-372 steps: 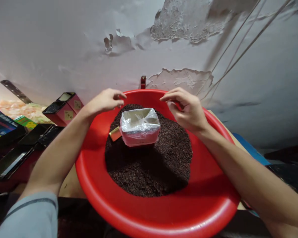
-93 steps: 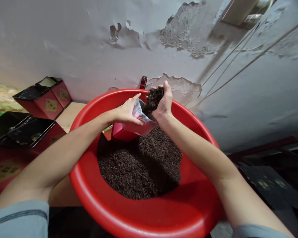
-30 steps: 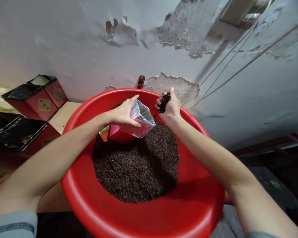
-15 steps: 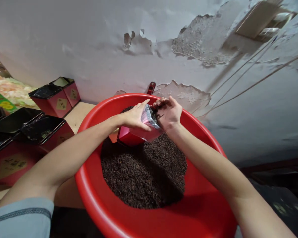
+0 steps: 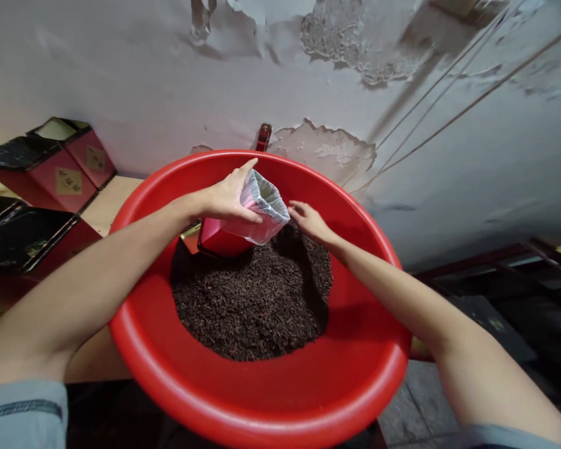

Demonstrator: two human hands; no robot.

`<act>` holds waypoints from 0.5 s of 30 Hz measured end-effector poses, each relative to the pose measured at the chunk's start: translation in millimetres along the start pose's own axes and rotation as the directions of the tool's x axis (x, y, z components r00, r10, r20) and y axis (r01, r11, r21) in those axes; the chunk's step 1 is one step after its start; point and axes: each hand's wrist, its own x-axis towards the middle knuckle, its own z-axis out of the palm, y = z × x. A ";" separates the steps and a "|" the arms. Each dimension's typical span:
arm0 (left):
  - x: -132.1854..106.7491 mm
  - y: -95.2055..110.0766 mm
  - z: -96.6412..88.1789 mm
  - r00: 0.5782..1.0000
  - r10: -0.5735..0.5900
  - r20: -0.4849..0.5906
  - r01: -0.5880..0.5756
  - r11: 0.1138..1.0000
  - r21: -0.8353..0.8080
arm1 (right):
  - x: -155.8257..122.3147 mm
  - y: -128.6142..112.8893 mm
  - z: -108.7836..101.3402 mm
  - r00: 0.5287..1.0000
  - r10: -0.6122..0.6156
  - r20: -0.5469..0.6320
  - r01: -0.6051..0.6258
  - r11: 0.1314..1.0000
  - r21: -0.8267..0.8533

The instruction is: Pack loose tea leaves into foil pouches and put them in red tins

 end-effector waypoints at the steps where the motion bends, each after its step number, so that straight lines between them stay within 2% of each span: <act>1: -0.4 0.8 -0.6 1.000 0.004 0.003 -0.004 1.000 0.002 | -5.8 11.6 8.4 0.995 0.056 0.085 -0.044 0.990 -0.136; 2: -0.9 1.9 -1.4 1.000 0.005 0.006 -0.005 1.000 0.009 | -12.2 19.3 17.0 0.984 0.102 0.142 -0.062 0.962 -0.265; 4: -2.6 5.5 -3.5 1.000 -0.002 0.008 0.002 1.000 0.031 | -23.5 24.1 32.0 0.970 0.167 0.178 -0.069 0.887 -0.456; 6: -4.5 10.8 -5.4 1.000 -0.022 0.010 0.022 0.998 0.061 | -30.3 19.3 40.3 0.970 0.169 0.174 -0.048 0.838 -0.543; 10: -7.2 21.4 -6.6 0.996 -0.087 0.017 0.085 0.990 0.109 | -29.7 7.6 37.3 0.967 0.087 0.239 0.066 0.820 -0.568; 15: -7.3 22.1 -5.8 0.995 -0.099 0.015 0.097 0.989 0.116 | -23.7 7.3 27.6 0.973 0.043 0.226 0.090 0.831 -0.548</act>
